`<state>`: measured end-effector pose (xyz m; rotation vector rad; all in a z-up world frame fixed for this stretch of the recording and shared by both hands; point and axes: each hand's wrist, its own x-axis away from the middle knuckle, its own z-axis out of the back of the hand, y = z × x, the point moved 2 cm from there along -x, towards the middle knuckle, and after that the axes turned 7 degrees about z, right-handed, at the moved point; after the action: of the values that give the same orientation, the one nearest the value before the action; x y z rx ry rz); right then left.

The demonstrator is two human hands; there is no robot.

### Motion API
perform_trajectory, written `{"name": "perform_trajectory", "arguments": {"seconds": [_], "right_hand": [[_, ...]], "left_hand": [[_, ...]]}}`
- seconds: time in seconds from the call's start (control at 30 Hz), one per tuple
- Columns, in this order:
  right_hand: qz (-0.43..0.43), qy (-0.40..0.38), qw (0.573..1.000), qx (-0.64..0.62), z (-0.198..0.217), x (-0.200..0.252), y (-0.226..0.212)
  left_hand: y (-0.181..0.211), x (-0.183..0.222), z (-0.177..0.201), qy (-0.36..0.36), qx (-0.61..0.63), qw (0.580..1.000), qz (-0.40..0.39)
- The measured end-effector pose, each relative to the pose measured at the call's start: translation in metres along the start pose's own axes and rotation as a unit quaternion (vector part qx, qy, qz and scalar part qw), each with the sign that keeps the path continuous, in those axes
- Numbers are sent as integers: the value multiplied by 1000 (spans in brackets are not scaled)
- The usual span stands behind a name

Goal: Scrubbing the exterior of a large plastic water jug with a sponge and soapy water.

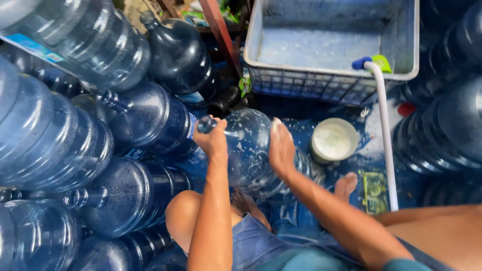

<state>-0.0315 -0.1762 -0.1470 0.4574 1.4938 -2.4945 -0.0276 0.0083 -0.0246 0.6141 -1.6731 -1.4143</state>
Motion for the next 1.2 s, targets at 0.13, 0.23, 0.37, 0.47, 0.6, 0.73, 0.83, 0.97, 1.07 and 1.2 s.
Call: {"name": "perform_trajectory", "arguments": {"seconds": [0.13, 0.23, 0.37, 0.47, 0.6, 0.73, 0.83, 0.97, 1.07, 1.2], "right_hand": [[240, 91, 966, -8, 32, 56, -104], [242, 61, 967, 49, 24, 28, -59], [164, -91, 980, 72, 25, -49, -19], [-56, -181, 979, 77, 25, -66, -6], [163, -88, 975, 126, 46, -24, -68], [288, -62, 951, 92, 55, -18, -76], [209, -116, 968, 81, 52, -48, -47], [27, -254, 966, 50, 62, -93, -25], [-22, -351, 929, 120, 68, -91, -22], [57, -317, 937, 135, 75, -68, -9]], "left_hand": [[-19, -1, -18, 32, -59, 998, 11], [-55, -43, -32, 60, -157, 985, 40], [-31, -1, -33, 62, -192, 976, 83], [-18, 23, -36, 65, -173, 976, 112], [2, 28, -43, 87, -156, 974, 142], [26, 30, -43, 72, -130, 971, 187], [30, 34, -38, 47, -145, 970, 189], [18, 45, -41, 37, -136, 977, 158], [25, 58, -38, -9, -174, 975, 136], [24, 64, -39, -33, -171, 973, 151]]}}
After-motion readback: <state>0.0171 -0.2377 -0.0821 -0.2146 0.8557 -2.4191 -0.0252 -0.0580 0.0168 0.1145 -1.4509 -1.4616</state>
